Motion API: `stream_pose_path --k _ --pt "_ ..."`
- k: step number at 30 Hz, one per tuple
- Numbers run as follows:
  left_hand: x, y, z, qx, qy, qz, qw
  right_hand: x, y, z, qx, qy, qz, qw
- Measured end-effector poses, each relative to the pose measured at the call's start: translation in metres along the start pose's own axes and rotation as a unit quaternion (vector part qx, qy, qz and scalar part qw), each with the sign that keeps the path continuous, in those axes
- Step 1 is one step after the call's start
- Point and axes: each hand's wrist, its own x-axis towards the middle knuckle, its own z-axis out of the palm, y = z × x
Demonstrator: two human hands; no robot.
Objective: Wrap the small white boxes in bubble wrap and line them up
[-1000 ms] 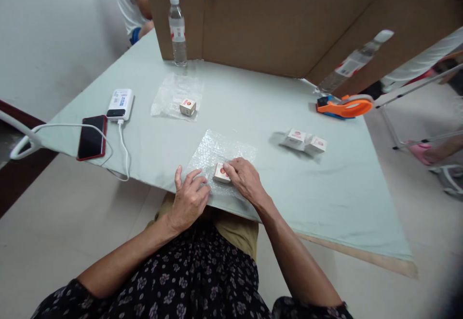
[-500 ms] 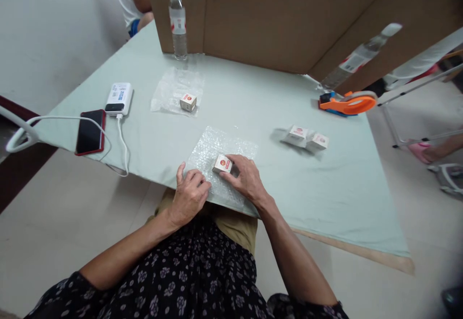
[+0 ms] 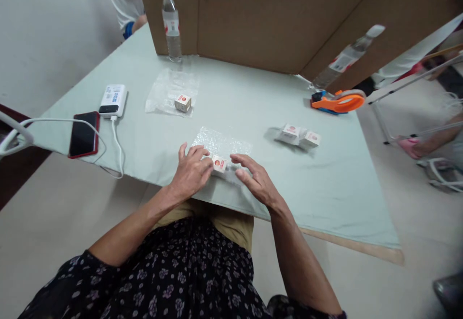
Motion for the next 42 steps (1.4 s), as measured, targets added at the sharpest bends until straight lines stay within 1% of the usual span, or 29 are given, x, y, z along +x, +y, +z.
stream_pose_path --k 2,5,8,10,12,16,21,24,31,35,37,38,40,41,42 --pt "0.007 -0.002 0.000 -0.017 -0.019 -0.011 1.000 -0.005 -0.002 0.002 -0.027 0.008 -0.007 1.000" --pt "0.014 -0.006 0.001 -0.064 -0.047 -0.030 0.996 -0.003 0.000 0.012 -0.044 0.045 -0.012 0.998" --pt "0.020 -0.010 0.003 -0.129 -0.082 -0.046 0.987 0.005 0.006 0.023 0.015 0.080 -0.002 0.997" --pt "0.024 -0.012 0.004 -0.175 -0.099 -0.057 0.978 0.009 0.008 0.027 0.057 0.092 0.010 0.994" --pt "0.027 -0.014 0.006 -0.221 -0.098 -0.067 0.968 0.009 0.008 0.030 0.083 0.105 0.023 0.991" --pt "0.027 -0.014 0.009 -0.279 -0.072 -0.080 0.954 0.007 0.004 0.034 0.097 0.125 0.041 0.987" --pt "0.024 -0.014 0.011 -0.289 -0.050 -0.089 0.952 0.007 0.000 0.036 0.107 0.131 0.054 0.984" --pt "0.024 -0.014 0.011 -0.295 -0.051 -0.090 0.950 0.006 0.000 0.036 0.112 0.135 0.056 0.983" --pt "0.024 -0.014 0.010 -0.291 -0.073 -0.084 0.950 0.004 -0.001 0.035 0.120 0.122 0.073 0.982" --pt "0.028 -0.014 0.005 -0.280 -0.115 -0.101 0.948 0.003 0.005 0.035 0.119 0.107 0.068 0.985" --pt "0.032 -0.015 0.002 -0.279 -0.144 -0.108 0.943 0.000 0.007 0.033 0.090 0.111 0.072 0.987" --pt "0.034 -0.016 0.001 -0.279 -0.156 -0.108 0.941 -0.003 0.006 0.032 0.055 0.128 0.073 0.988" --pt "0.037 -0.018 0.000 -0.276 -0.168 -0.103 0.941 -0.011 -0.002 0.028 -0.048 0.192 0.060 0.978" --pt "0.038 -0.019 0.001 -0.272 -0.170 -0.101 0.942 -0.014 -0.009 0.027 -0.105 0.223 0.044 0.968" --pt "0.039 -0.019 0.001 -0.267 -0.171 -0.097 0.943 -0.017 -0.016 0.026 -0.153 0.240 0.020 0.958"
